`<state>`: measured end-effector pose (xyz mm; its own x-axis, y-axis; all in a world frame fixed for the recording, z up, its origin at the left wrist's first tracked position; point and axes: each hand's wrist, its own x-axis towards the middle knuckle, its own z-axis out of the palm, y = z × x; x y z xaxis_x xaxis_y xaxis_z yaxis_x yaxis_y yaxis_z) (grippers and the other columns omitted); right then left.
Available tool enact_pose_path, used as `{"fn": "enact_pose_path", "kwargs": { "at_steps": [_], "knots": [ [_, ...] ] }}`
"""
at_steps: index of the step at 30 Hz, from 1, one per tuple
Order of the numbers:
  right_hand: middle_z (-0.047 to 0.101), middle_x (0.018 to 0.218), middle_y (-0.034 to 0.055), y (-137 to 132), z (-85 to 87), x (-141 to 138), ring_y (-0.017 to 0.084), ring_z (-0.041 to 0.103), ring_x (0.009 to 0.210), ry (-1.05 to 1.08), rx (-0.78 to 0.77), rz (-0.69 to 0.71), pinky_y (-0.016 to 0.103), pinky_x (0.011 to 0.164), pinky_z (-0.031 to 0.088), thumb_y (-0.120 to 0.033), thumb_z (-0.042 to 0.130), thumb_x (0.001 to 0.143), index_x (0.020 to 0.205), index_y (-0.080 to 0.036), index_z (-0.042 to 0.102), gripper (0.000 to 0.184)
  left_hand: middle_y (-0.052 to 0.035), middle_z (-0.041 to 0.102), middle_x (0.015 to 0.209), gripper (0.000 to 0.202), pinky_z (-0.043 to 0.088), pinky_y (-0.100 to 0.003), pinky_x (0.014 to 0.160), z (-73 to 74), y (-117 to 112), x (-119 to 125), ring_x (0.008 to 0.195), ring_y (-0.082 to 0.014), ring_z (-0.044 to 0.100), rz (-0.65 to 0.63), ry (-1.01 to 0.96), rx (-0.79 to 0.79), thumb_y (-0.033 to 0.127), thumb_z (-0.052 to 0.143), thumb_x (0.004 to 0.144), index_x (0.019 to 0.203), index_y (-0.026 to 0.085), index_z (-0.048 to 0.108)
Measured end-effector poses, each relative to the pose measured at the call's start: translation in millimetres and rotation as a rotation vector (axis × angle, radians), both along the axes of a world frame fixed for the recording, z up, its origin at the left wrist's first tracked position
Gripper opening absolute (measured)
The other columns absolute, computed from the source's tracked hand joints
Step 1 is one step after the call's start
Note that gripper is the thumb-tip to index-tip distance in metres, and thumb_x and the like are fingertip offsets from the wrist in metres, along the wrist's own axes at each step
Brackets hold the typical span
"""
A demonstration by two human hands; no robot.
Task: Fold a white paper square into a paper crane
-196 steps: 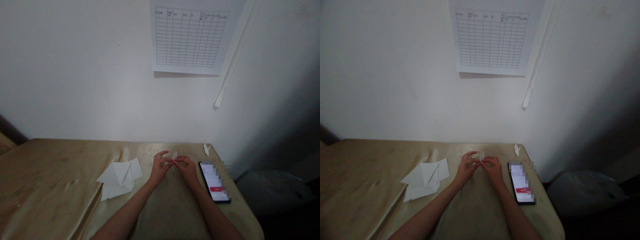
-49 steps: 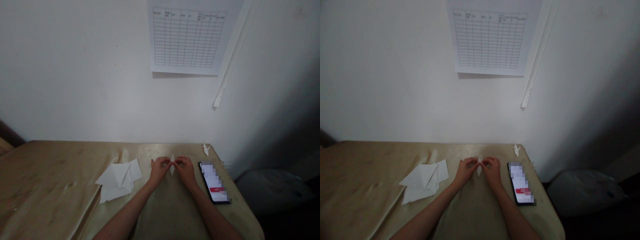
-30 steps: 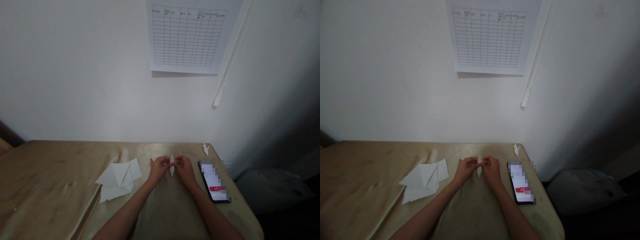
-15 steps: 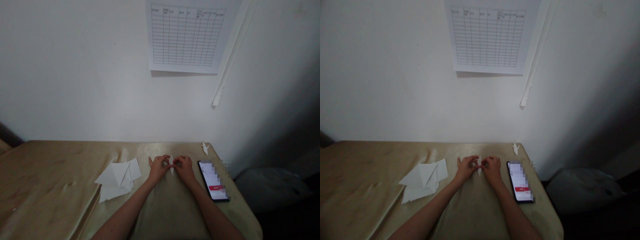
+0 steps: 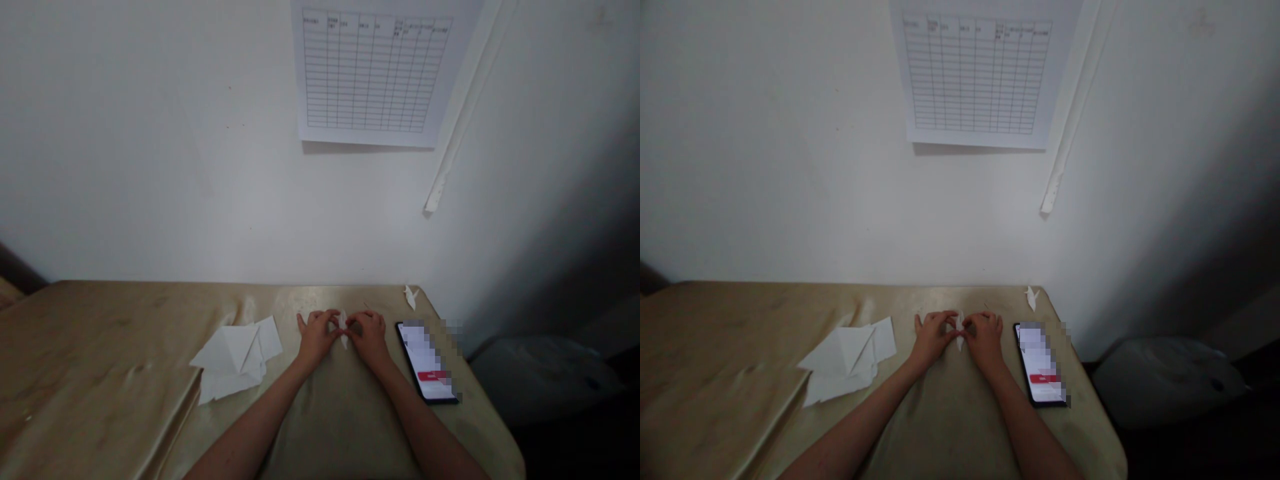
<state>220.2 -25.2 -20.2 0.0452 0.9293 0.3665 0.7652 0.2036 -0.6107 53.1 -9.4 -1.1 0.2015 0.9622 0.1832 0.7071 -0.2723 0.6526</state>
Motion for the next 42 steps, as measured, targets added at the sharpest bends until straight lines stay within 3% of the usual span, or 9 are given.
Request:
{"fn": "enact_pose_path", "kwargs": {
  "at_steps": [4, 8, 13, 20, 30, 35, 42],
  "knots": [
    [0.071, 0.104, 0.0022, -0.2, -1.3, 0.6, 0.027, 0.050, 0.112, -0.033, 0.014, 0.012, 0.045, 0.104, 0.028, -0.026, 0.072, 0.077, 0.097, -0.029, 0.071, 0.020, 0.0002, 0.071, 0.115, 0.026, 0.000, -0.067, 0.116, 1.7, -0.9, 0.3, 0.121, -0.0258, 0.053, 0.021, 0.063, 0.024, 0.033, 0.071, 0.083, 0.108, 0.033, 0.065],
    [0.069, 0.106, 0.0027, -1.1, -0.3, -0.3, 0.026, 0.049, 0.112, -0.082, 0.007, 0.022, 0.046, 0.105, 0.026, -0.029, 0.072, 0.079, 0.091, -0.031, 0.074, 0.012, 0.0009, 0.068, 0.122, 0.009, -0.001, -0.068, 0.115, 5.0, -1.9, -0.4, 0.124, -0.0279, 0.050, -0.016, 0.118, 0.032, 0.038, 0.070, 0.083, 0.092, 0.034, 0.072],
    [0.069, 0.105, 0.0025, -0.9, 0.0, -0.4, 0.028, 0.048, 0.113, -0.081, -0.002, 0.010, 0.048, 0.105, 0.025, -0.029, 0.073, 0.080, 0.085, -0.033, 0.076, 0.008, 0.0017, 0.067, 0.126, 0.007, -0.001, -0.070, 0.114, 5.0, -1.0, -2.1, 0.124, -0.0282, 0.050, -0.021, 0.115, 0.043, 0.039, 0.073, 0.082, 0.088, 0.036, 0.075],
    [0.068, 0.104, 0.0034, 3.3, -1.4, 2.6, 0.027, 0.051, 0.109, -0.031, -0.021, 0.035, 0.044, 0.101, 0.032, -0.024, 0.073, 0.078, 0.085, -0.034, 0.077, 0.012, 0.0028, 0.066, 0.128, 0.011, -0.004, -0.073, 0.112, 0.4, 1.1, -3.1, 0.126, -0.0288, 0.048, -0.042, 0.126, 0.049, 0.045, 0.074, 0.080, 0.081, 0.034, 0.075],
    [0.066, 0.106, 0.0029, 7.4, -4.0, 5.8, 0.025, 0.051, 0.109, -0.045, -0.072, 0.059, 0.042, 0.103, 0.032, -0.021, 0.070, 0.080, 0.087, -0.035, 0.078, 0.017, 0.0015, 0.058, 0.139, 0.022, 0.003, -0.078, 0.110, 8.3, -5.4, -2.9, 0.132, -0.0329, 0.043, -0.066, 0.250, 0.048, 0.047, 0.078, 0.073, 0.090, 0.034, 0.071],
    [0.066, 0.107, 0.0027, 9.4, -3.8, 8.8, 0.024, 0.051, 0.111, -0.052, -0.119, 0.074, 0.040, 0.103, 0.032, -0.022, 0.072, 0.080, 0.089, -0.035, 0.078, 0.017, 0.0017, 0.054, 0.144, 0.036, 0.006, -0.078, 0.110, 9.5, -8.9, -3.8, 0.136, -0.0335, 0.040, -0.102, 0.327, 0.045, 0.056, 0.075, 0.072, 0.099, 0.035, 0.068],
    [0.065, 0.108, 0.0025, 7.3, 0.2, 10.1, 0.023, 0.051, 0.110, -0.084, -0.107, 0.097, 0.039, 0.102, 0.033, -0.027, 0.073, 0.081, 0.091, -0.036, 0.077, 0.014, 0.0028, 0.051, 0.148, 0.044, 0.003, -0.079, 0.110, 6.4, -8.8, -7.7, 0.139, -0.0344, 0.037, -0.118, 0.310, 0.029, 0.061, 0.076, 0.068, 0.104, 0.037, 0.068]
  ]
}}
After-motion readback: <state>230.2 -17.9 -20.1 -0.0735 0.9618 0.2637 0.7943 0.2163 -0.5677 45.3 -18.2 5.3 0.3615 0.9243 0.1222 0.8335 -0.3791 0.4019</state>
